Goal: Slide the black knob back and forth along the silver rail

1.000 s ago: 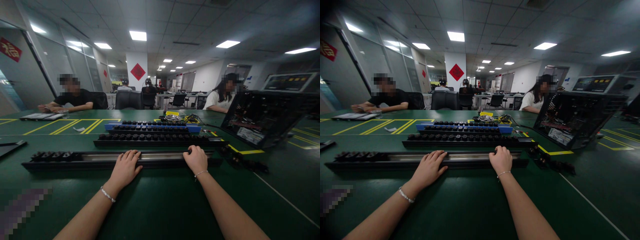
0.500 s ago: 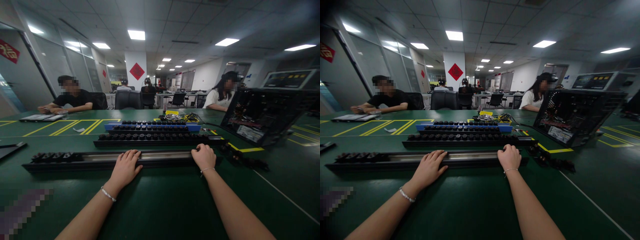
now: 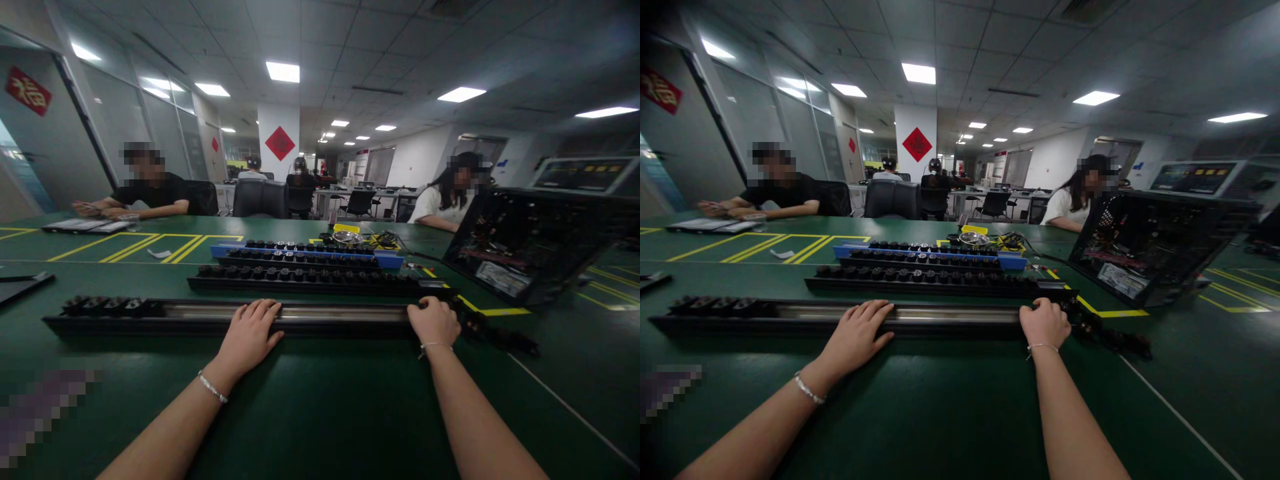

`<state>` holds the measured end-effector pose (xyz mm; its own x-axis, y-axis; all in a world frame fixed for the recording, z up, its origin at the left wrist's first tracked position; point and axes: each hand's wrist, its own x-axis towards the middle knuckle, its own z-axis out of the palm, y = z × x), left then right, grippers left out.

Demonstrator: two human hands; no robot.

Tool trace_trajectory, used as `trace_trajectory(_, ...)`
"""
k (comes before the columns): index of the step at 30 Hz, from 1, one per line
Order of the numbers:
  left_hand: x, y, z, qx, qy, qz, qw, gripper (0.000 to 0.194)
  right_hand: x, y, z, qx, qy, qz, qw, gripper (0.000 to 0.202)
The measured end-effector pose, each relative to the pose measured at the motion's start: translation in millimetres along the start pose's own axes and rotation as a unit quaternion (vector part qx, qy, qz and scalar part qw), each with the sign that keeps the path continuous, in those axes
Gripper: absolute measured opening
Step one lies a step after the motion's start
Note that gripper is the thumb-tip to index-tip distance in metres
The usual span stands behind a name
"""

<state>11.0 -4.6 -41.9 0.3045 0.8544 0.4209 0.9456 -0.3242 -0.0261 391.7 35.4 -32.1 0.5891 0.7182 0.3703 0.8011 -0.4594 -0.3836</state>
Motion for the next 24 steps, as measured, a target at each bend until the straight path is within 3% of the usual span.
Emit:
trace_trajectory(9,0,-2,1.6,-0.003,0.001,0.010,1.000,0.050,18,23,9,0.093,0.031,0.029,0.995,0.037)
trace_trajectory(24,1,-1,-0.9,-0.002,-0.015,-0.002,1.000,0.050,32,43,18,0.119,0.071,0.057,0.989,0.037)
